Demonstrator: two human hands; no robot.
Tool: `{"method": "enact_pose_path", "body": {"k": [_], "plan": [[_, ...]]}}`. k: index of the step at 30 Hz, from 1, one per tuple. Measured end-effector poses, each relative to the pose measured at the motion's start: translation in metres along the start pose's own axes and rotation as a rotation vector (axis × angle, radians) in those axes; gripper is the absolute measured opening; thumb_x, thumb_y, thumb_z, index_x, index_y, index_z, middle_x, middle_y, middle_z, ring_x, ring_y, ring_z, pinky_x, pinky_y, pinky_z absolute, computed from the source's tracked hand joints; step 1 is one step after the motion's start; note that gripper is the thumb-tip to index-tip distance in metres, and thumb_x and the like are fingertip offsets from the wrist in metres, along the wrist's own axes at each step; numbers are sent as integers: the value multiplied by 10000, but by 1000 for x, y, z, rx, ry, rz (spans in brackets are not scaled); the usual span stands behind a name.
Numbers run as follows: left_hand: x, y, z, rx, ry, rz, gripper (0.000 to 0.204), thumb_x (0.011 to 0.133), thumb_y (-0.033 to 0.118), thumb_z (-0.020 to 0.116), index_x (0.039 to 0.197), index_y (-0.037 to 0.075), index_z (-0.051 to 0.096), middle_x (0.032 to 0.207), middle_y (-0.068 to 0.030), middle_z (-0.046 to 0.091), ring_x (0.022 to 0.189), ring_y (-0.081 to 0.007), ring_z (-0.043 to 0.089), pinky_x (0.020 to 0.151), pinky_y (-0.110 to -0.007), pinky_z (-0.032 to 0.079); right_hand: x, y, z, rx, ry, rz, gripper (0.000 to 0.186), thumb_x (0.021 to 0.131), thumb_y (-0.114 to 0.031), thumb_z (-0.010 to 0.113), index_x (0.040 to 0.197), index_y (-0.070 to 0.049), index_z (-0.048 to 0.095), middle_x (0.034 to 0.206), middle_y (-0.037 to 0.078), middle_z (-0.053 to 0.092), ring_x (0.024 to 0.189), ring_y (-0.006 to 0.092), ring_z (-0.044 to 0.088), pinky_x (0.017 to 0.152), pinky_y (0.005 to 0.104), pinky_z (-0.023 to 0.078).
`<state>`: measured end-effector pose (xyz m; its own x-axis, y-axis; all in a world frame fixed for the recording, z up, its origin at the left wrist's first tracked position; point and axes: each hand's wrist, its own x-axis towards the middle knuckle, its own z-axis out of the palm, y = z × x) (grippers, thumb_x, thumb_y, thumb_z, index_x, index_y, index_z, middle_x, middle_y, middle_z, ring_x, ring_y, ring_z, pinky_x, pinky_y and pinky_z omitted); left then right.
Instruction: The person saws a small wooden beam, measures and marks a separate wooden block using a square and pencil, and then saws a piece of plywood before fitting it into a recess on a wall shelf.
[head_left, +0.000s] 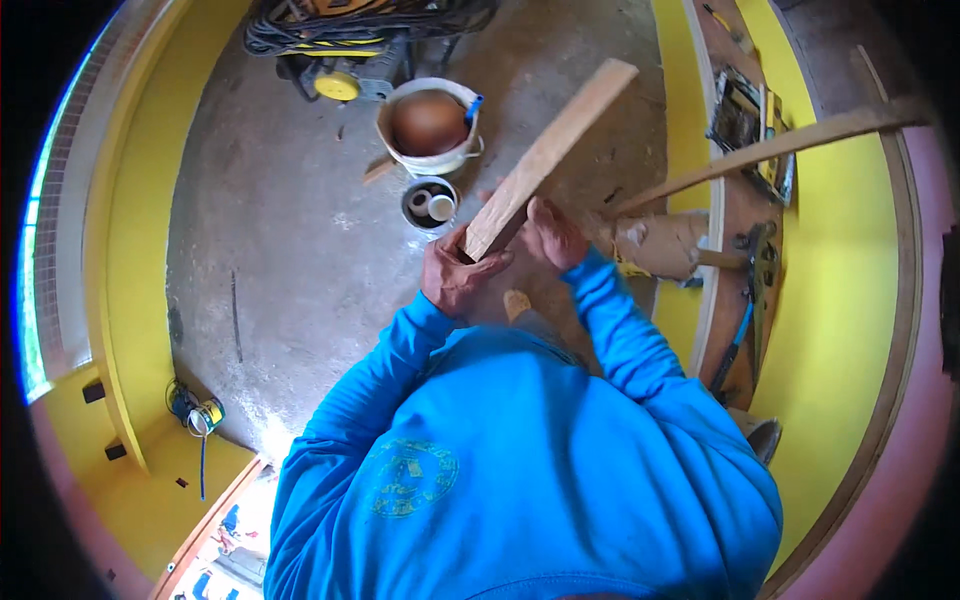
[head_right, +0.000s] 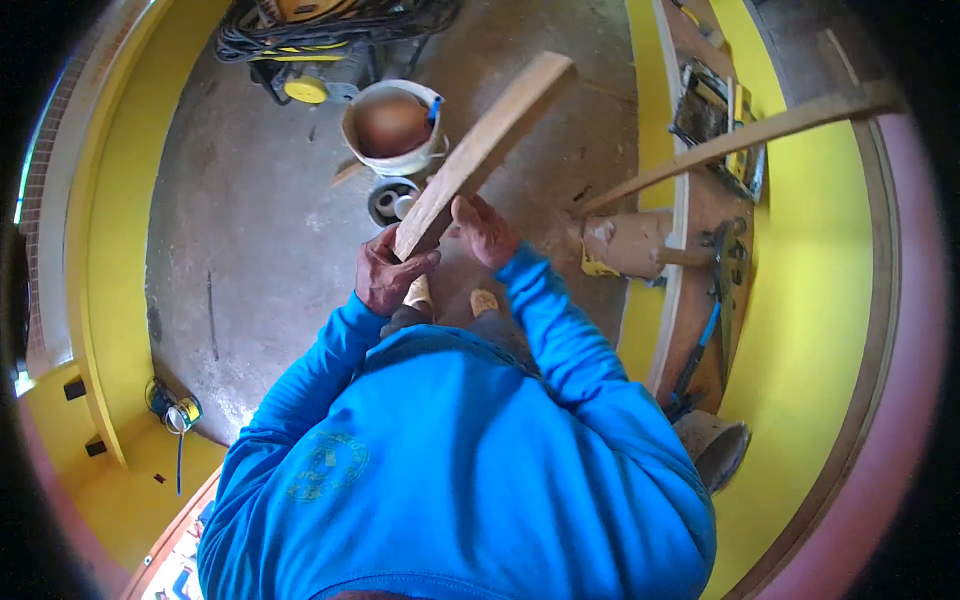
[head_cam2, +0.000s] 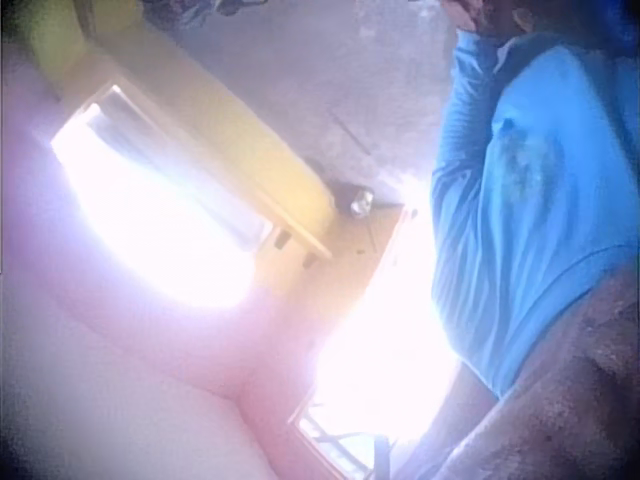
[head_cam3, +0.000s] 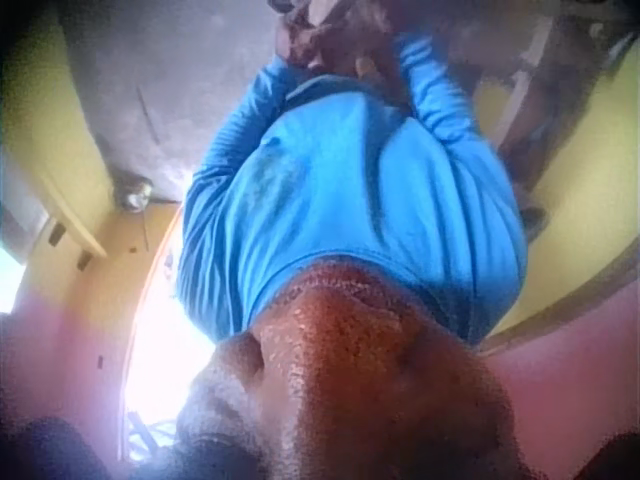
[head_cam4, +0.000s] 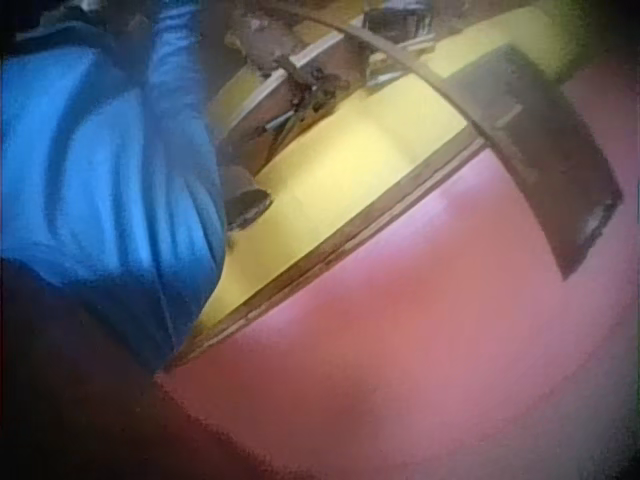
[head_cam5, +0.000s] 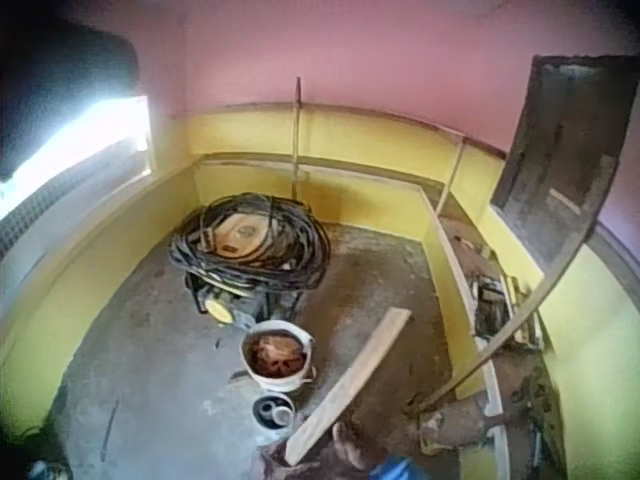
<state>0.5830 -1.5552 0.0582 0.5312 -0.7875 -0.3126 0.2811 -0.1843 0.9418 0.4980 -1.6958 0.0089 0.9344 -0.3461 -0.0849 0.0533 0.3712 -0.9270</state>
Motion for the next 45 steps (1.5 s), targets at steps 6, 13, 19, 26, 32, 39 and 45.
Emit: {"method": "enact_pose_path", "body": {"k": [6, 13, 19, 26, 32, 39, 45], "plan": [[22, 7, -58, 651, -265, 172, 407, 617, 234, 684, 914, 2, 531, 710, -88, 552, 688, -116, 505, 637, -262, 409, -27, -94, 39, -1334, -107, 52, 510, 638, -382, 608, 1016, -67, 474, 957, 141, 503, 907, 283, 479, 798, 374, 384], [69, 13, -9, 845, -901, 398, 404, 569, 250, 706, 876, 34, 558, 760, -124, 580, 680, -247, 568, 618, -326, 445, -56, -20, -7, -1355, -17, 239, 429, 515, -209, 670, 870, -68, 476, 786, 176, 544, 738, 363, 525, 633, 435, 421], [109, 14, 103, 1045, -1091, 654, 654, 582, 299, 678, 1106, 10, 416, 1075, -193, 454, 995, -344, 418, 873, -392, 320, -159, 49, -61, -894, 501, 622, 621, 549, -295, 670, 1041, -21, 407, 863, 225, 540, 812, 360, 525, 673, 414, 424], [154, -13, 340, 1155, -1227, 1163, 411, 685, 88, 512, 1082, 17, 435, 1086, -147, 449, 1020, -293, 413, 845, -372, 360, -274, 51, -90, -644, 699, 1069, 711, 653, -416, 588, 1140, 49, 361, 1108, 238, 431, 1012, 342, 431, 831, 384, 372], [175, -89, 457, 1130, -1020, 1173, 341, 742, 73, 386, 1071, 17, 453, 1087, -103, 457, 1036, -263, 397, 837, -471, 333, -320, 54, -78, -386, 739, 1257, 819, 642, -436, 598, 1185, 81, 270, 1141, 267, 386, 1051, 346, 400, 866, 379, 358], [185, -90, 473, 1228, -1091, 1437, 213, 697, 142, 452, 866, 73, 562, 929, -65, 538, 946, -210, 444, 836, -486, 291, -337, 83, -86, -292, 705, 1529, 795, 624, -432, 613, 1191, 32, 303, 1152, 241, 388, 1045, 336, 407, 877, 385, 351], [158, -63, 355, 1187, -920, 1121, 182, 498, 220, 587, 589, 66, 554, 636, -111, 544, 597, -275, 524, 541, -361, 444, -318, 82, -123, -591, 610, 1361, 785, 625, -427, 614, 1190, 24, 308, 1148, 237, 394, 1043, 333, 410, 876, 386, 351]]}}
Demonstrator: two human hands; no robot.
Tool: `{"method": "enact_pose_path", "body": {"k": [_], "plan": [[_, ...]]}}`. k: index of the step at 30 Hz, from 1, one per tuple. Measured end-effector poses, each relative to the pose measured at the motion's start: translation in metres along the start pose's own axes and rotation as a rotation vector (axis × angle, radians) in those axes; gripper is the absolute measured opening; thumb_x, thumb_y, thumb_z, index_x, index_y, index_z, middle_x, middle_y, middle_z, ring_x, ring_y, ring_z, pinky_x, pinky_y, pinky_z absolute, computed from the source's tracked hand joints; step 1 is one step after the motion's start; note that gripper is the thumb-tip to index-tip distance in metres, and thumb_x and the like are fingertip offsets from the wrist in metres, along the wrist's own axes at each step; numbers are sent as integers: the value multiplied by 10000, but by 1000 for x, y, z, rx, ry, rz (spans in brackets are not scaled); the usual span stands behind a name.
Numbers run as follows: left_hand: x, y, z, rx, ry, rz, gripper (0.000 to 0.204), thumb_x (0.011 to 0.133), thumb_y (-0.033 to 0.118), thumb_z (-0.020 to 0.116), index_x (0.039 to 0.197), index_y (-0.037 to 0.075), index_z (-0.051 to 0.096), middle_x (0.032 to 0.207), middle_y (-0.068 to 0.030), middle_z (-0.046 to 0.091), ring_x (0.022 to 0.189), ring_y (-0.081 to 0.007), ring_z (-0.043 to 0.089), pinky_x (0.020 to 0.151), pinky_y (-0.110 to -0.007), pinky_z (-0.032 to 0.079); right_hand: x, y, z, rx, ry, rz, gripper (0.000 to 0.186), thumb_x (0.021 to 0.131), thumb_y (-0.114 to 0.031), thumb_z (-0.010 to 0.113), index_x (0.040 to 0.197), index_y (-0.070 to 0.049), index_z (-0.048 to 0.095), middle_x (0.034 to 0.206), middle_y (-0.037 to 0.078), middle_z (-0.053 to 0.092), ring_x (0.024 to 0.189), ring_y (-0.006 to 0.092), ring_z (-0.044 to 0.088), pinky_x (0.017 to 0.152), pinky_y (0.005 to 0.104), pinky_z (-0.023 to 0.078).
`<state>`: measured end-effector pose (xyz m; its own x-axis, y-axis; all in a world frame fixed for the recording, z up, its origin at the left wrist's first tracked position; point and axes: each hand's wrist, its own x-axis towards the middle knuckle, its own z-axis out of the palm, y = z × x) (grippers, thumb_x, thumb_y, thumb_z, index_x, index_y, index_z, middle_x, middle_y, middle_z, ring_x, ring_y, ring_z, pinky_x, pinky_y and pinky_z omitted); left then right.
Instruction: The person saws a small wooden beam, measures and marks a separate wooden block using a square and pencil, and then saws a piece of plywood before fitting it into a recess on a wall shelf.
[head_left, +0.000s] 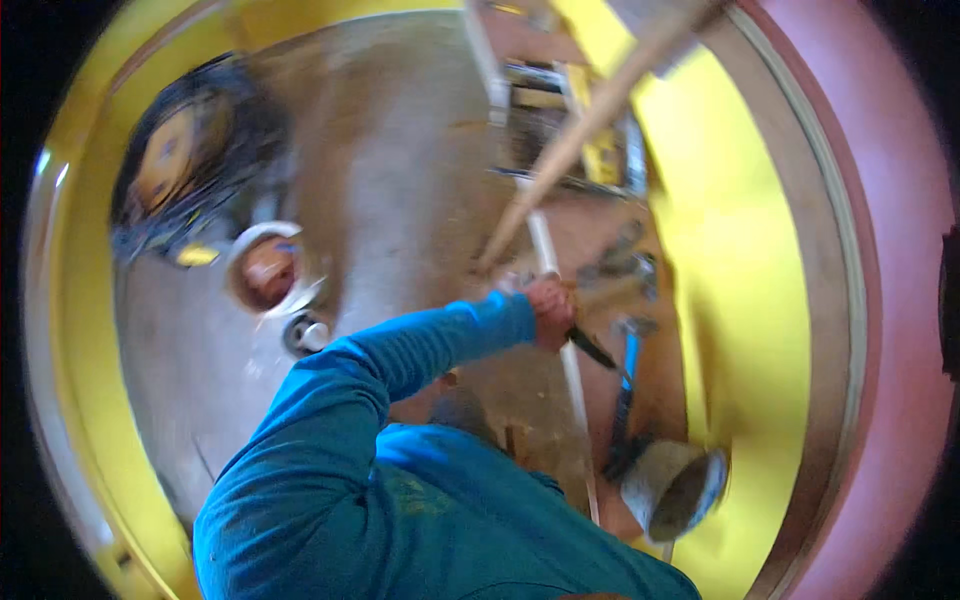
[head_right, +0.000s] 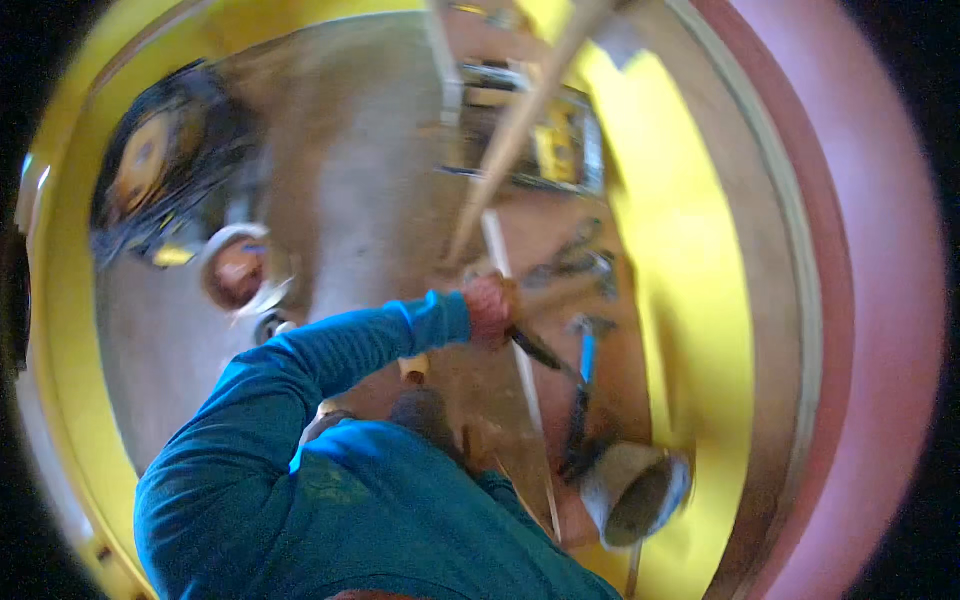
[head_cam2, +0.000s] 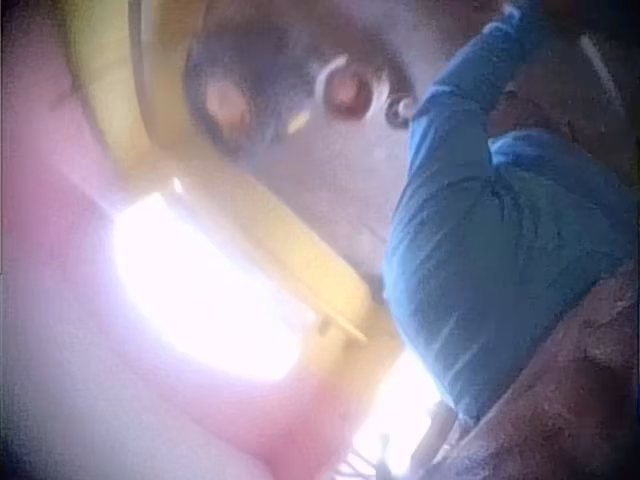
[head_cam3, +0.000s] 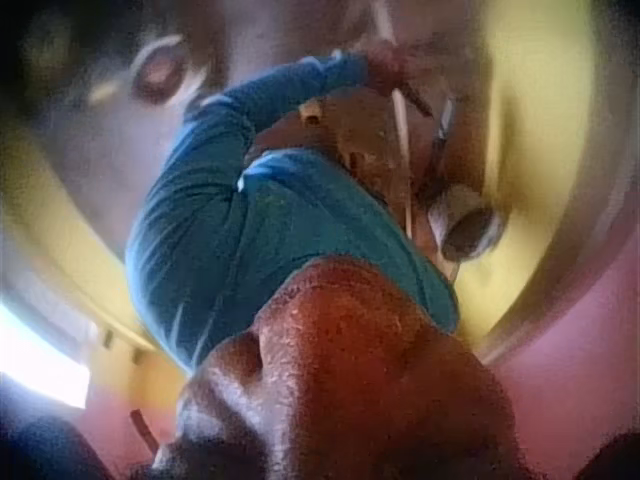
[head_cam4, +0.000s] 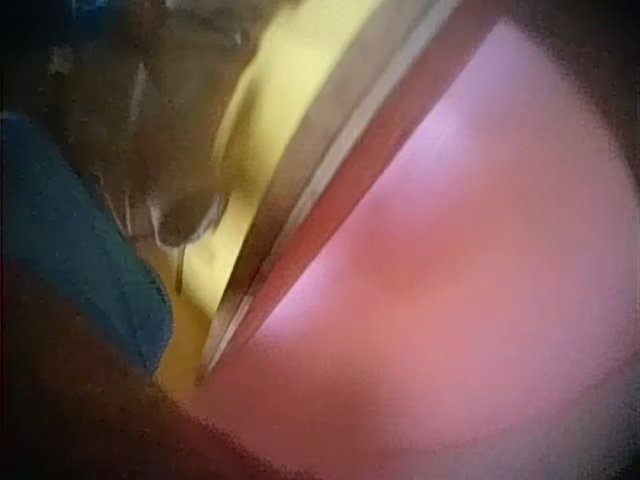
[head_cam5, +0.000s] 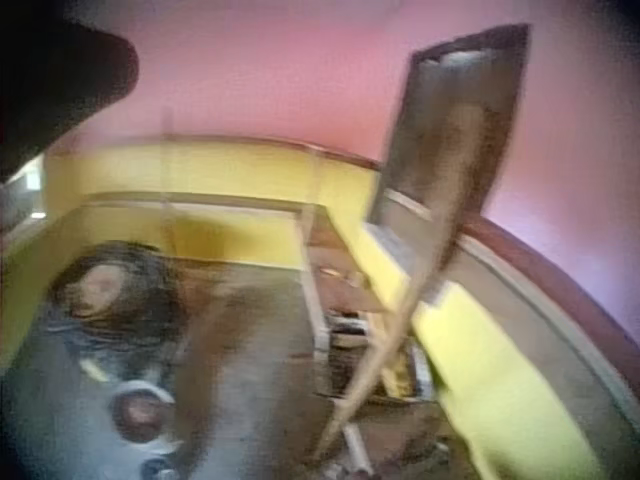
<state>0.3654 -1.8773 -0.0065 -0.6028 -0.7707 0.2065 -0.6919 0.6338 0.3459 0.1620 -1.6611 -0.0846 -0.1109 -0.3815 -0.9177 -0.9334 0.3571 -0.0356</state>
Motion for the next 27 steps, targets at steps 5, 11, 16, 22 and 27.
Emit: {"method": "enact_pose_path", "body": {"k": [5, 11, 16, 22, 27], "plan": [[-196, -12, -89, -343, 108, -403, 186, 528, 280, 596, 553, 100, 557, 549, -104, 520, 526, -253, 519, 492, -373, 410, 41, -44, -36, -234, 165, -242, 777, 625, -422, 614, 1190, 18, 312, 1144, 234, 398, 1041, 331, 412, 875, 388, 351], [-483, 41, -141, -537, 269, -1440, 301, 614, 362, 640, 667, 69, 605, 598, -59, 576, 540, -155, 536, 505, -295, 424, 61, -201, -44, -452, 283, -665, 767, 626, -417, 615, 1189, 11, 317, 1140, 230, 404, 1039, 329, 415, 874, 389, 351], [-606, 118, -60, -800, 1310, -2026, 322, 674, 324, 612, 648, 6, 567, 536, -56, 522, 486, -134, 512, 461, -293, 422, 22, -345, 8, -657, 248, -958, 760, 626, -412, 616, 1189, 4, 322, 1137, 226, 409, 1037, 327, 417, 873, 391, 352], [-699, 191, 20, -518, 2292, -2301, 301, 681, 293, 609, 617, 4, 557, 496, -56, 490, 420, -155, 488, 424, -308, 420, -28, -438, 142, -1040, 96, -1080, 750, 627, -407, 617, 1188, -3, 326, 1133, 222, 414, 1035, 325, 419, 872, 392, 352], [-743, 239, 107, -354, 2039, -2833, 362, 694, 383, 543, 722, 22, 559, 691, -131, 535, 634, -252, 516, 588, -366, 422, -40, -496, 241, -1397, 15, -1113, 743, 627, -402, 618, 1188, -9, 331, 1130, 219, 419, 1033, 323, 422, 871, 394, 352]]}}
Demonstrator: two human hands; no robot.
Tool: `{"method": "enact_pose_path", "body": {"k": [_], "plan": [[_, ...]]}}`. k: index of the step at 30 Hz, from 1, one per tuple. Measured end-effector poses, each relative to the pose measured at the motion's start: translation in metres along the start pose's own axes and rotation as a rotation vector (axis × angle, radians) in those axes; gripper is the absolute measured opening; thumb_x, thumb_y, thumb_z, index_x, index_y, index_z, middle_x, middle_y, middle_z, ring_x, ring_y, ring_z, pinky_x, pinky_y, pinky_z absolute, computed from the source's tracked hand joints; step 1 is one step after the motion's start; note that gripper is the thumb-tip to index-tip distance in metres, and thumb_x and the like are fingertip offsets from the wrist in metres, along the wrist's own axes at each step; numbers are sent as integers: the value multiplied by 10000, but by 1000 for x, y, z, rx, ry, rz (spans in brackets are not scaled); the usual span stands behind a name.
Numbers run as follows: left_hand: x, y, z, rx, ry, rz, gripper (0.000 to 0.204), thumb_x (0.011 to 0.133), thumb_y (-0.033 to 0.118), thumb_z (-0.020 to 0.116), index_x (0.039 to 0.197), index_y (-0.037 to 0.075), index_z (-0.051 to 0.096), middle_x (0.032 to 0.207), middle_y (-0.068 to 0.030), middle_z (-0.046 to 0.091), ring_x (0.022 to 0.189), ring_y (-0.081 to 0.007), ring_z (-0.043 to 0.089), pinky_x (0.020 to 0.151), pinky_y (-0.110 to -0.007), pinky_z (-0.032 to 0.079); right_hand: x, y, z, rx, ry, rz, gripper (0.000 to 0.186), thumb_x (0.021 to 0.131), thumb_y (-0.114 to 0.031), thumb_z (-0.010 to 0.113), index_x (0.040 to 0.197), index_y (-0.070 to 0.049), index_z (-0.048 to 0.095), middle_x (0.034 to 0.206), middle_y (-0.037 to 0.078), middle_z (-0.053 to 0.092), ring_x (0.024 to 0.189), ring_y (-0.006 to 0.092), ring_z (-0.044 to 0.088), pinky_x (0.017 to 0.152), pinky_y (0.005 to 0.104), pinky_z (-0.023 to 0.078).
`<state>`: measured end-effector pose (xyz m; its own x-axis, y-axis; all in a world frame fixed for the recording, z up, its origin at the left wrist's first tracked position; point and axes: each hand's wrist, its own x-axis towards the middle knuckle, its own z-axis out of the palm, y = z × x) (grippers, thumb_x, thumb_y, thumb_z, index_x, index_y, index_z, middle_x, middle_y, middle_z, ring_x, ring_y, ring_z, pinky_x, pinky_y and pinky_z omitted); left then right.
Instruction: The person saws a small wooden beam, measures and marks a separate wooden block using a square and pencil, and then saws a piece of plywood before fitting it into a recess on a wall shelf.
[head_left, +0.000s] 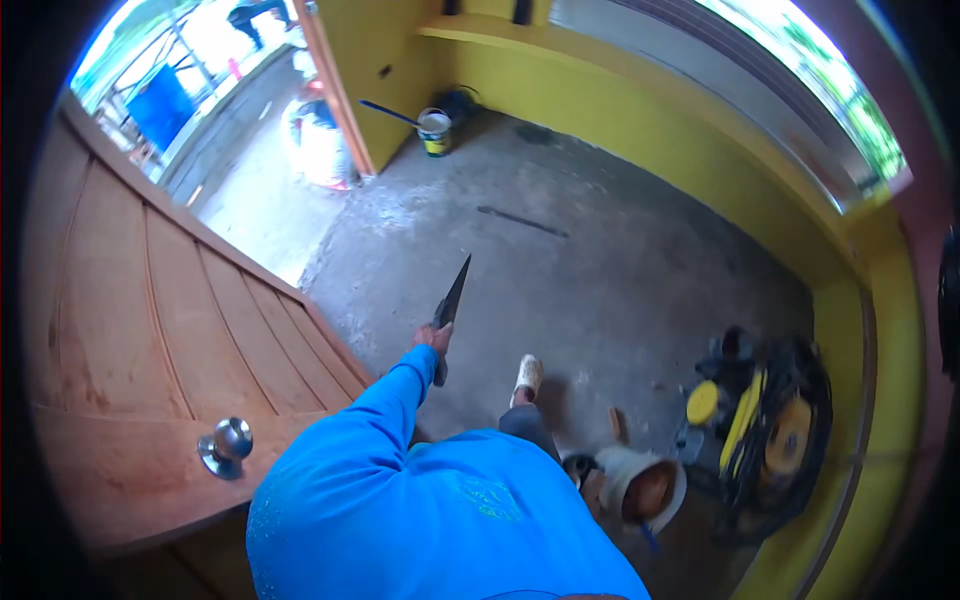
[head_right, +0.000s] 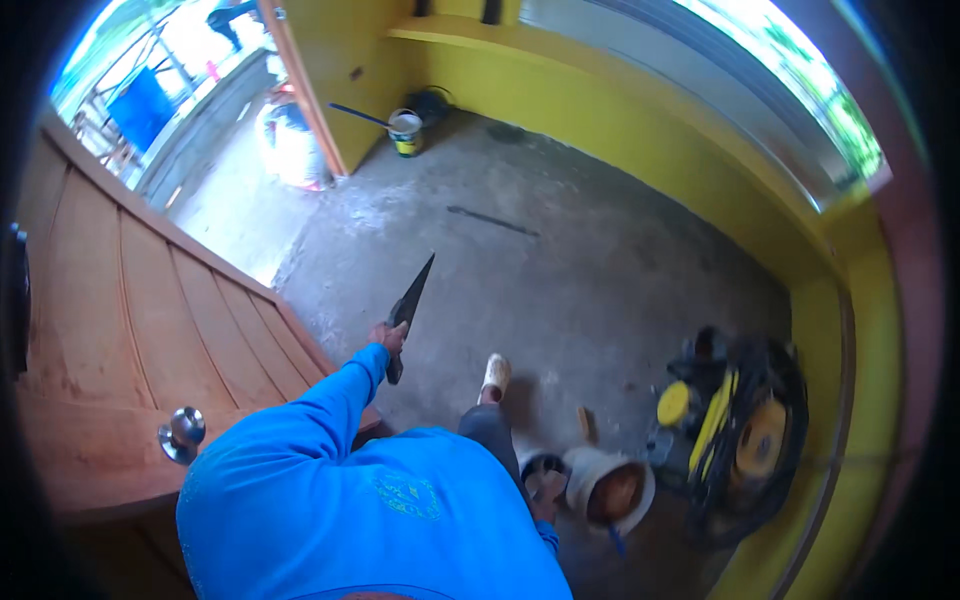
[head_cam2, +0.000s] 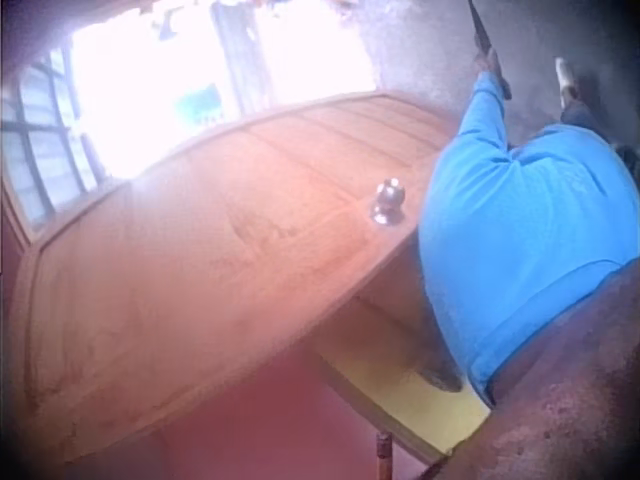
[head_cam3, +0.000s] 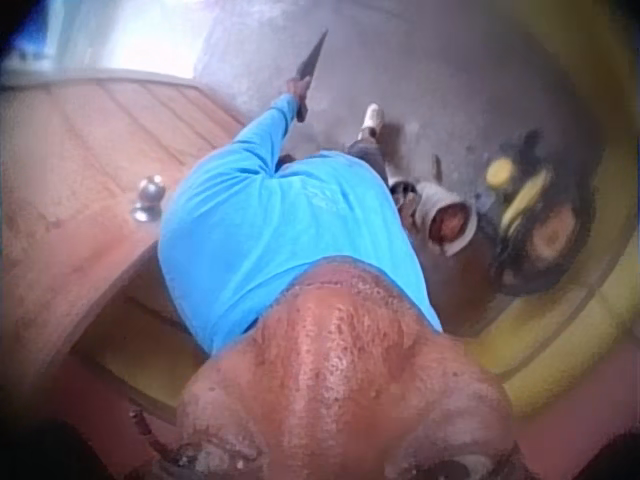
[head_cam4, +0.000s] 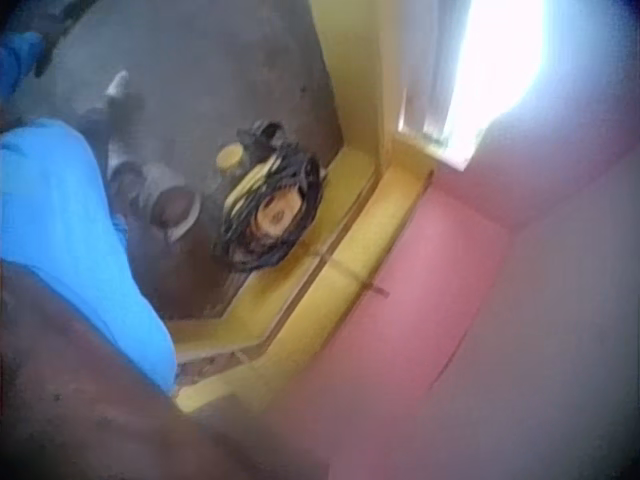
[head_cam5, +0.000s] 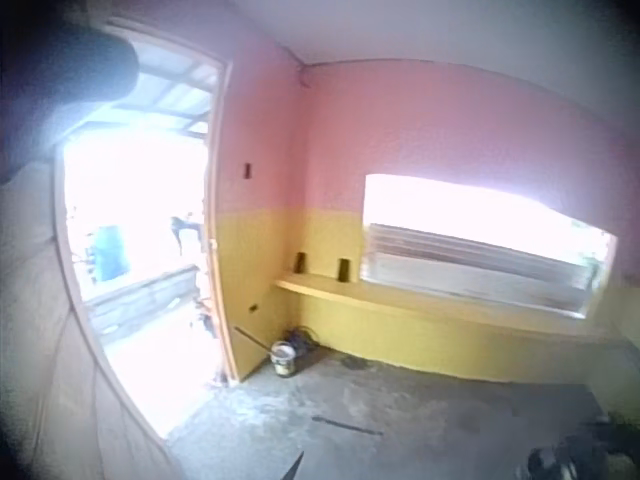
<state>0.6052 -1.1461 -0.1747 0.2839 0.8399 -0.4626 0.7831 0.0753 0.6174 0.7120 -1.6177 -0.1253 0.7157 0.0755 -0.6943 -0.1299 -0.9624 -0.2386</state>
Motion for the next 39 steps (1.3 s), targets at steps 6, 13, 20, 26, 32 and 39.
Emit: {"method": "enact_pose_path", "body": {"k": [6, 13, 20, 26, 32, 39], "plan": [[-17, -20, -62, -498, 72, -385, 268, 738, 260, 538, 714, -5, 508, 539, -113, 496, 468, -231, 507, 443, -347, 429, 107, -107, -37, -353, -181, -216, 734, 628, -397, 619, 1188, -17, 336, 1126, 215, 424, 1031, 321, 424, 870, 395, 353], [-50, 19, -132, -881, 377, -427, 195, 738, 181, 578, 655, 27, 491, 496, -59, 461, 386, -151, 449, 362, -289, 394, 246, -277, -89, -741, -225, -507, 688, 627, -363, 627, 1177, -46, 361, 1095, 193, 455, 1010, 306, 445, 850, 394, 369], [-9, 8, -164, -1069, 624, -407, 212, 730, 188, 595, 635, 27, 497, 484, -44, 460, 373, -139, 445, 358, -284, 390, 239, -557, -81, -401, -45, -810, 605, 585, -281, 670, 1049, 31, 439, 1002, 190, 512, 914, 291, 507, 764, 359, 421], [46, 6, -230, -1215, 572, -450, 211, 726, 228, 600, 698, 37, 515, 518, -43, 473, 418, -142, 456, 408, -267, 399, 147, -696, 4, -551, -171, -863, 640, 559, -316, 682, 1028, 46, 442, 996, 203, 512, 919, 314, 503, 770, 381, 413], [102, 9, -363, -868, 981, 32, 288, 720, 164, 607, 944, 7, 515, 611, -36, 525, 493, -104, 470, 430, -249, 396, 133, -759, 78, -748, -296, -769, 716, 528, -354, 693, 1054, 43, 414, 1026, 211, 492, 928, 326, 495, 807, 359, 399], [170, 32, -497, -992, 1087, 304, 593, 702, 34, 559, 1227, 26, 283, 721, -21, 508, 553, -89, 461, 505, -210, 400, 138, -810, 162, -1037, -297, -700, 777, 530, -414, 695, 1090, 31, 393, 1045, 208, 483, 947, 340, 483, 787, 402, 412]]}}
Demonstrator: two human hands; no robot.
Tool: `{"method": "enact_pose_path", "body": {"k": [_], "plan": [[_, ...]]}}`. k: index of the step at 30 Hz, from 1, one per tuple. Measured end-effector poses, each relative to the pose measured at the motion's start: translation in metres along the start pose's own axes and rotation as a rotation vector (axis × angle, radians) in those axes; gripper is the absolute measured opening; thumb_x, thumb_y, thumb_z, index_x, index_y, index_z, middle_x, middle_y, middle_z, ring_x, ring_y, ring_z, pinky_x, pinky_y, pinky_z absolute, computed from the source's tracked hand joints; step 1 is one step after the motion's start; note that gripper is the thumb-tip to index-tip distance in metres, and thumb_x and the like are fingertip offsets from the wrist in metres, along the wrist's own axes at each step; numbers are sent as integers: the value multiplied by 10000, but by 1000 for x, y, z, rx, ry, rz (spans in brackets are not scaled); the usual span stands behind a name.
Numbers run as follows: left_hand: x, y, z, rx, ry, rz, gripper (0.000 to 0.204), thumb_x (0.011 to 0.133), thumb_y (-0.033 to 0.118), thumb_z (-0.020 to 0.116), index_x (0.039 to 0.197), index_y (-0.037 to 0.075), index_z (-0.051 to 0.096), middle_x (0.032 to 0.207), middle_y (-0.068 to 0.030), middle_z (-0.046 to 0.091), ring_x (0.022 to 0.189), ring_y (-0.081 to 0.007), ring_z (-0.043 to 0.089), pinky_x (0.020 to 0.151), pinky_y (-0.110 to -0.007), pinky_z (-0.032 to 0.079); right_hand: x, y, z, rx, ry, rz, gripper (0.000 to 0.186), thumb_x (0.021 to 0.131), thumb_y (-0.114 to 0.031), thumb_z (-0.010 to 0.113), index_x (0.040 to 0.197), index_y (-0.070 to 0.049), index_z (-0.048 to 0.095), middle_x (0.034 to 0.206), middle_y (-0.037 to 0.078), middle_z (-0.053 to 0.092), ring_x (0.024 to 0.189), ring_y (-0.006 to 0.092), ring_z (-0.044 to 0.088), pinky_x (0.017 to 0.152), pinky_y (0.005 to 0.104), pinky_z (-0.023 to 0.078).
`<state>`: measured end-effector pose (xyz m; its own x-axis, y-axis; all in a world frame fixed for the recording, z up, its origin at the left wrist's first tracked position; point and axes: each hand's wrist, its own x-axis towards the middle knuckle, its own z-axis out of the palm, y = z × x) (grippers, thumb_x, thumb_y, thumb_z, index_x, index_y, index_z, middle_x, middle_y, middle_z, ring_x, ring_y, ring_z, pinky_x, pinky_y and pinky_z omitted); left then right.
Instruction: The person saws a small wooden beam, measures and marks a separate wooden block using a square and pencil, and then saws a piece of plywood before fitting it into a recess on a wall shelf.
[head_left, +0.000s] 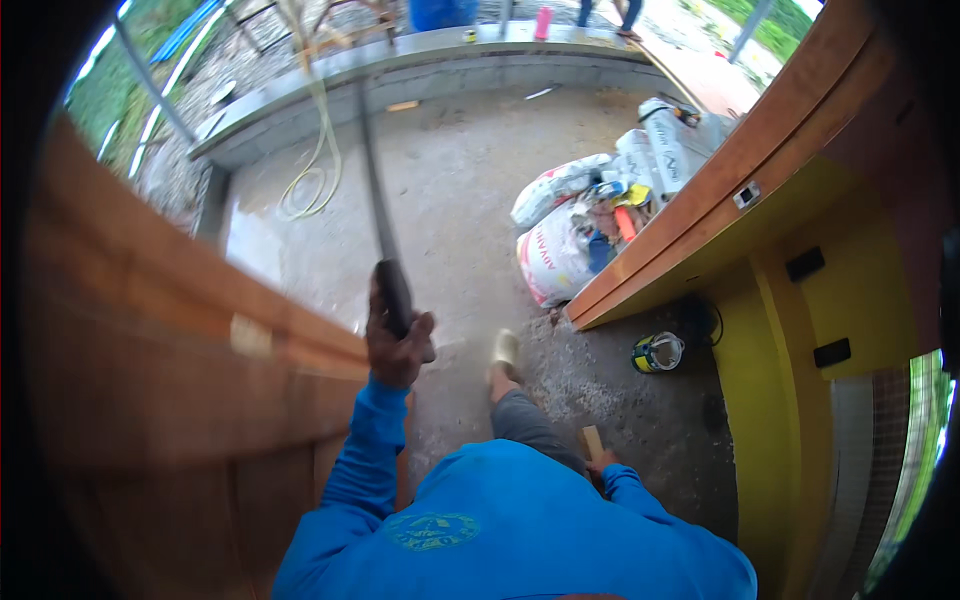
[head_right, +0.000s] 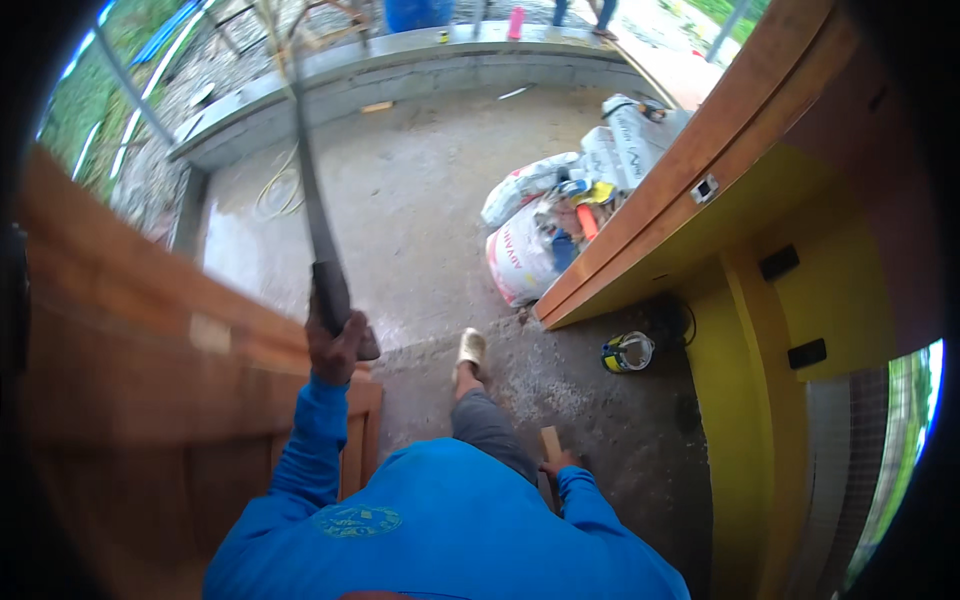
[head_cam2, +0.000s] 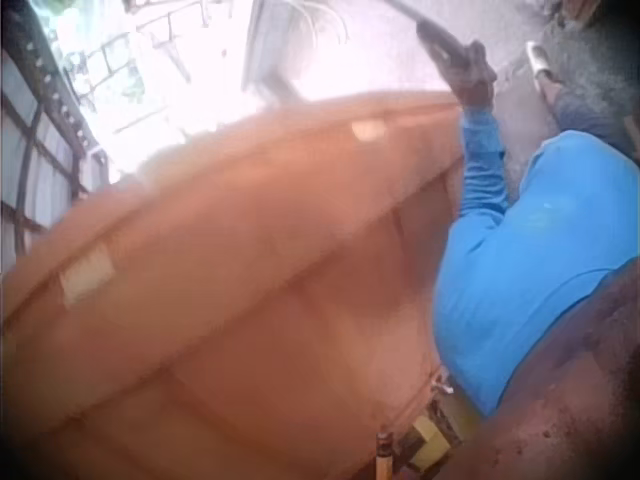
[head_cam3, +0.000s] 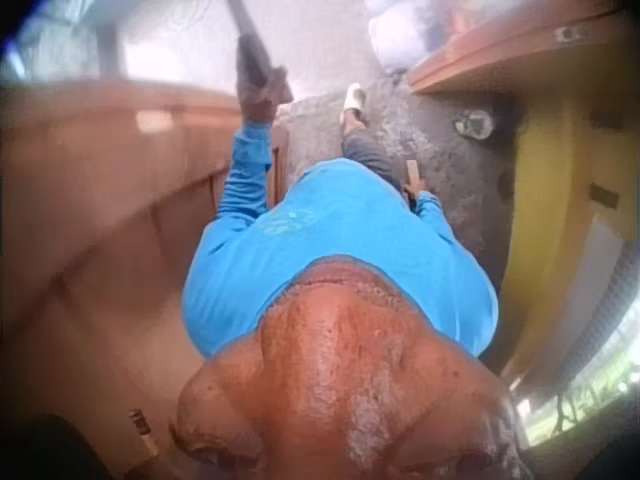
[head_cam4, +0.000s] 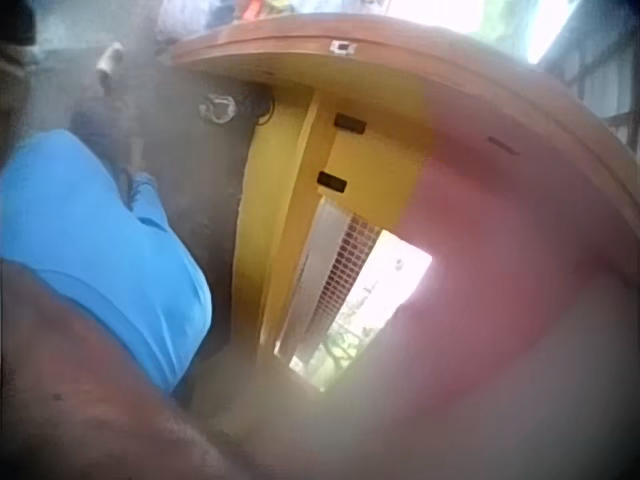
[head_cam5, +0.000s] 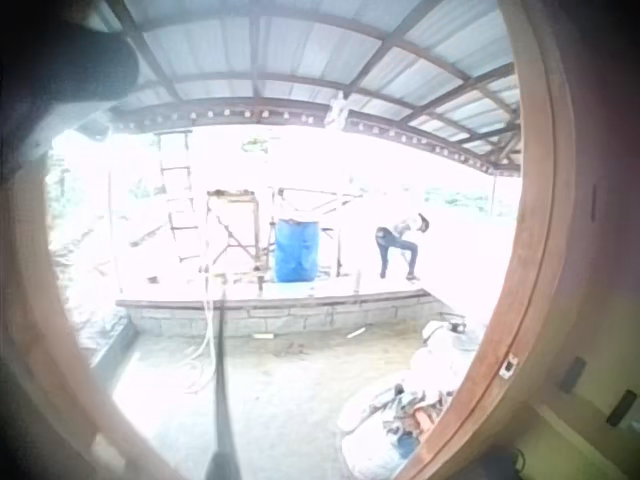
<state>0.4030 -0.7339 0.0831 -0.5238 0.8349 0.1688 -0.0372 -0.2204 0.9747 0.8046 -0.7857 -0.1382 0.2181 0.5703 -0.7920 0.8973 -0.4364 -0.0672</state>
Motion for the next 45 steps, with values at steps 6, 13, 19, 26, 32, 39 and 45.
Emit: {"method": "enact_pose_path", "body": {"k": [6, 13, 19, 26, 32, 39, 45], "plan": [[104, -77, -44, 381, 74, -171, 355, 679, 39, 539, 1017, -6, 439, 614, 5, 460, 461, -69, 408, 399, -208, 352, 80, -128, -47, 12, -131, -106, 788, 541, -458, 679, 1086, 39, 404, 1048, 230, 480, 948, 349, 484, 796, 397, 406], [165, -95, -48, 334, 109, -495, 184, 655, 56, 536, 808, -4, 454, 534, -41, 457, 406, -126, 448, 380, -246, 380, 121, -331, -174, 54, 141, -393, 733, 539, -364, 663, 1058, 59, 363, 933, 260, 516, 873, 368, 513, 761, 380, 426], [245, -135, -52, 307, 123, -652, 169, 647, 57, 539, 783, 11, 450, 550, -46, 472, 421, -141, 483, 401, -259, 413, 175, -447, -233, 84, 178, -397, 708, 551, -341, 663, 1057, 19, 324, 910, 246, 530, 873, 361, 519, 769, 383, 421], [415, -190, -56, 381, -49, -614, 247, 633, 81, 554, 850, 0, 469, 537, -21, 460, 417, -112, 464, 382, -242, 391, 228, -480, -222, 63, -93, -40, 764, 519, -348, 713, 1098, 22, 381, 1033, 211, 499, 934, 313, 508, 805, 356, 414], [585, -206, -26, 439, -172, -530, 417, 636, 84, 576, 1021, -25, 457, 540, -11, 470, 448, -85, 448, 393, -222, 370, 230, -509, -247, 82, -71, 97, 724, 503, -377, 719, 1025, 36, 435, 989, 199, 526, 880, 304, 537, 754, 348, 439], [711, -244, 5, 446, -148, -441, 401, 657, 99, 578, 1020, -12, 450, 559, -11, 471, 455, -83, 449, 405, -220, 372, 309, -605, -297, 117, -186, 160, 697, 527, -446, 687, 973, 58, 507, 988, 229, 521, 881, 330, 527, 742, 369, 431], [789, -270, 10, 735, -114, -496, 522, 653, 206, 609, 1098, 2, 429, 795, -149, 571, 663, -208, 555, 606, -298, 439, 401, -746, -415, 40, 43, -128, 648, 529, -383, 687, 968, 40, 471, 931, 245, 528, 863, 348, 524, 728, 393, 428]]}}
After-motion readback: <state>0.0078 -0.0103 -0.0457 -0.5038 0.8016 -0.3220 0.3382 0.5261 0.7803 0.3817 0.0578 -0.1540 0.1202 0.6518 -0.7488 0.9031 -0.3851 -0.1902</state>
